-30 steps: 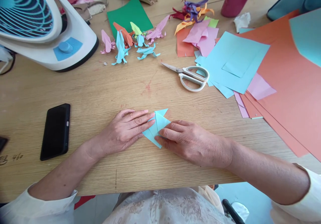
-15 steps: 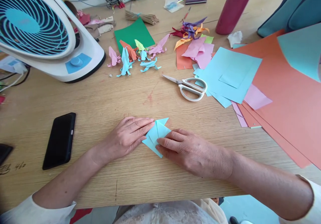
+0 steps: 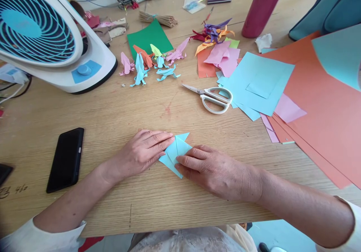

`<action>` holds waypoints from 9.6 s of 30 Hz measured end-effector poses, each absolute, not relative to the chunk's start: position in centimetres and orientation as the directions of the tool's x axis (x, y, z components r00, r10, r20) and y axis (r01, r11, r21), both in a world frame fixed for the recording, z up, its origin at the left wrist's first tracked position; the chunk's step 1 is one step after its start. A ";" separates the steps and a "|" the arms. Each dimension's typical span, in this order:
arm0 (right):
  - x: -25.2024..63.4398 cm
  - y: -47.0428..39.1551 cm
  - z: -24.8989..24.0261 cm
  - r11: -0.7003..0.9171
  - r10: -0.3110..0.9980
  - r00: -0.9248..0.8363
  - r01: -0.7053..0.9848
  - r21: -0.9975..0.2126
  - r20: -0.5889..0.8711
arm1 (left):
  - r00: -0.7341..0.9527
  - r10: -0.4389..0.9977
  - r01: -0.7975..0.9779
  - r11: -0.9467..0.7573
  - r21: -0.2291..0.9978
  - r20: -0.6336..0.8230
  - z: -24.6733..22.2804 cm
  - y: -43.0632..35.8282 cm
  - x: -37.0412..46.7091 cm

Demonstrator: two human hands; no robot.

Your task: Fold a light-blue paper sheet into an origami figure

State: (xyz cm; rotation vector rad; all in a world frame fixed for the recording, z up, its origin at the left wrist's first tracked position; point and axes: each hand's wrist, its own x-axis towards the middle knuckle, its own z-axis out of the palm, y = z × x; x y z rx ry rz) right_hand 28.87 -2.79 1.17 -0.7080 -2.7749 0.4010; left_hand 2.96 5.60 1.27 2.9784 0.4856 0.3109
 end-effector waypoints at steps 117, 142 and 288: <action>25.4 -1.1 0.1 0.683 0.726 -0.589 0.678 -0.273 0.354 | 0.872 0.428 0.409 -0.903 0.129 0.237 1.0 2.8 1.0; 25.4 -1.0 0.2 0.693 0.717 -0.597 0.666 -0.277 0.358 | 0.891 0.411 0.405 -0.912 0.072 0.192 1.1 0.3 -1.1; 28.1 0.0 0.1 -0.116 0.993 -0.037 -0.187 -0.976 -0.111 | 0.426 0.885 0.009 0.204 0.979 -0.188 0.8 4.2 6.0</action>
